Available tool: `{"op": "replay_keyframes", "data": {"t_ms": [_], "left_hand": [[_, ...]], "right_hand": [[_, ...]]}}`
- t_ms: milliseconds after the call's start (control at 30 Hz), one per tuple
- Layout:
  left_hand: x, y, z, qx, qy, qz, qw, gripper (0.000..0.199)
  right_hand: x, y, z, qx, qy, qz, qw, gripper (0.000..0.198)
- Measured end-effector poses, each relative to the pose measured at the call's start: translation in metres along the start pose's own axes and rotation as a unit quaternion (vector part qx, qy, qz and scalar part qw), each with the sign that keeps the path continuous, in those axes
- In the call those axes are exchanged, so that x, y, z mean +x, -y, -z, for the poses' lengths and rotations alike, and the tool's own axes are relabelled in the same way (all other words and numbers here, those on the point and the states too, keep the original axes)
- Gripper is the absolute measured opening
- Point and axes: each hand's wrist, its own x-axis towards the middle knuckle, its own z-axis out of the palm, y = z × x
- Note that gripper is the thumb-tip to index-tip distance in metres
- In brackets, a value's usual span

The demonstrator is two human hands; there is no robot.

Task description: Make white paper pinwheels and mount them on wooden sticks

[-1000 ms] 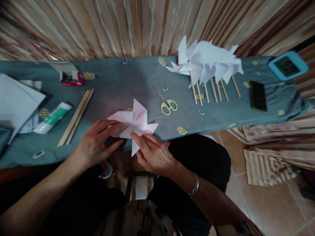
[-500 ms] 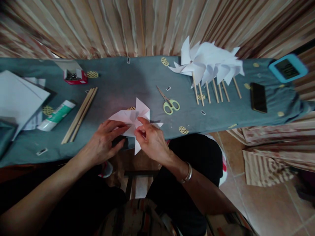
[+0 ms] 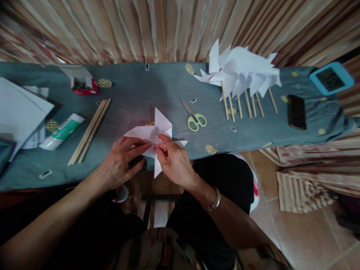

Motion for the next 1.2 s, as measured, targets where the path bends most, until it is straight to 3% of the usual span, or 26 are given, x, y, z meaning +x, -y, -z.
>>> {"op": "replay_keyframes", "data": {"t_ms": [700, 967, 1067, 1200], "left_hand": [[0.001, -0.002, 0.002, 0.003, 0.021, 0.006, 1.0, 0.047], [-0.002, 0.0, 0.004, -0.024, 0.011, -0.017, 1.0, 0.041], [-0.004, 0.001, 0.003, -0.04, 0.008, -0.018, 0.999, 0.04], [-0.007, 0.003, 0.003, -0.037, 0.008, -0.013, 0.999, 0.039]], "right_hand": [[0.004, 0.002, 0.004, -0.018, -0.001, -0.017, 1.0, 0.039], [0.001, -0.006, 0.004, 0.044, -0.014, -0.026, 0.999, 0.043], [0.0, -0.009, 0.006, 0.064, -0.005, -0.023, 0.998, 0.041], [-0.006, -0.006, 0.013, -0.002, 0.005, 0.024, 1.0, 0.047]]}}
